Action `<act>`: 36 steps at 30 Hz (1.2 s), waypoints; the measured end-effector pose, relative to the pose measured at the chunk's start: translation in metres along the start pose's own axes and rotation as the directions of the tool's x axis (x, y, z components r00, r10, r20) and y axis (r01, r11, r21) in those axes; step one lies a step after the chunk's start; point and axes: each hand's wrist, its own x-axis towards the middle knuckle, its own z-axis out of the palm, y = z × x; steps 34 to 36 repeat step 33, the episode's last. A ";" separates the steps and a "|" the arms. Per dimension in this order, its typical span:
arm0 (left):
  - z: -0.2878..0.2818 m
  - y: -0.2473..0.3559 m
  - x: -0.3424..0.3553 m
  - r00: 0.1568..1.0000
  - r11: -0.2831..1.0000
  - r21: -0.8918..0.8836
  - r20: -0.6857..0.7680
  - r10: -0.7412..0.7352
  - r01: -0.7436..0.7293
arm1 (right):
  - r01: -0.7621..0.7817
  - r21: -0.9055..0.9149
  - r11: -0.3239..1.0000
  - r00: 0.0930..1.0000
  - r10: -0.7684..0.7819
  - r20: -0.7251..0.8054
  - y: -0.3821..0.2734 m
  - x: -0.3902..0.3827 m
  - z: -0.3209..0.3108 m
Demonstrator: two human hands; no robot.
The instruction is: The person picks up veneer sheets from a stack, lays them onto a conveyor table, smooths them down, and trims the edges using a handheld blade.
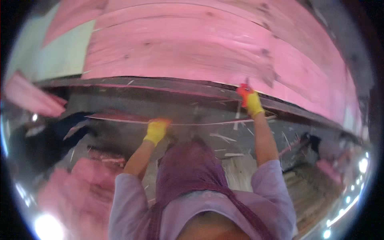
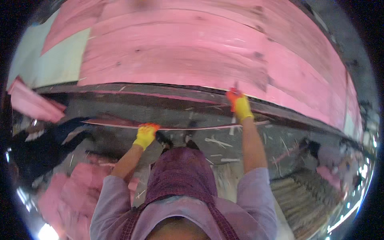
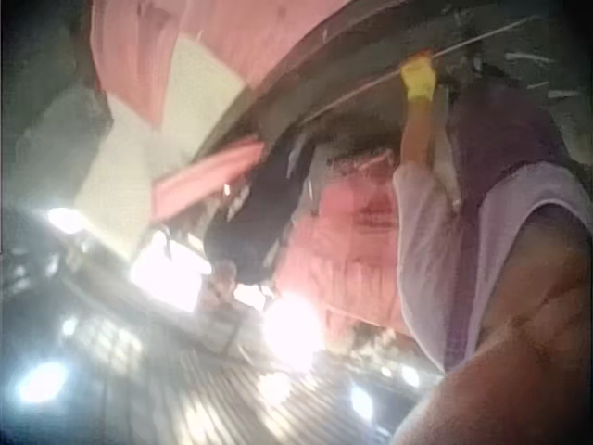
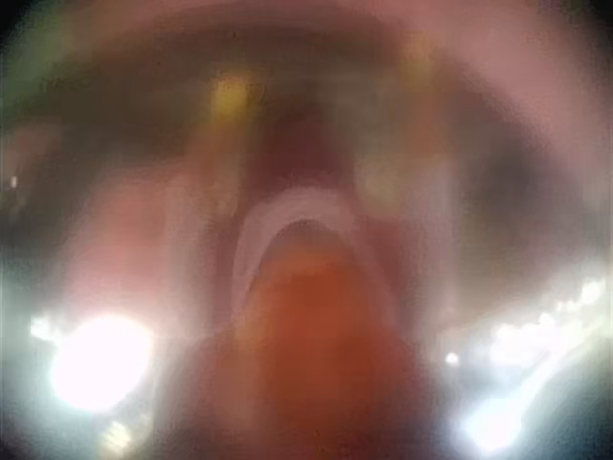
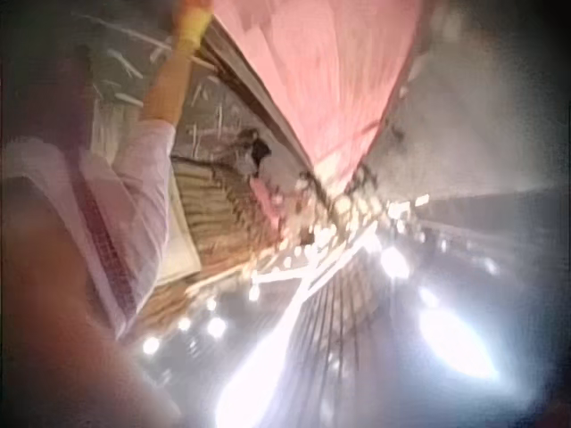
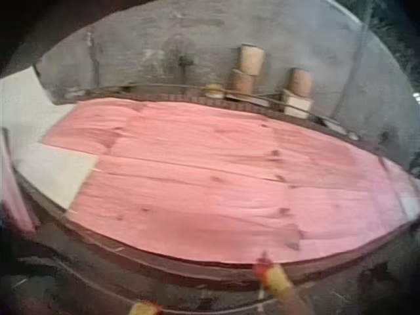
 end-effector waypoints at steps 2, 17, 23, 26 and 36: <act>0.028 0.000 -0.007 0.967 0.997 0.040 0.241 -0.079 0.072 | -0.418 0.289 0.861 0.901 0.433 0.012 -0.041 -0.025 0.022; 0.052 -0.012 -0.061 0.972 0.997 0.062 0.230 -0.054 0.041 | 0.064 0.990 0.126 0.728 0.672 -0.133 0.016 0.064 0.113; 0.032 -0.025 -0.066 0.981 0.996 0.080 0.182 -0.063 0.050 | 0.133 0.764 0.631 0.721 0.467 -0.512 -0.013 0.037 0.078; 0.029 -0.033 -0.069 0.963 0.990 0.121 0.252 -0.101 0.073 | -0.014 0.570 0.822 0.710 0.410 -0.573 0.036 0.036 -0.006; 0.019 -0.021 -0.060 0.890 0.973 0.147 0.398 -0.223 0.178 | -0.147 0.467 0.872 0.733 0.413 -0.540 0.086 0.071 -0.161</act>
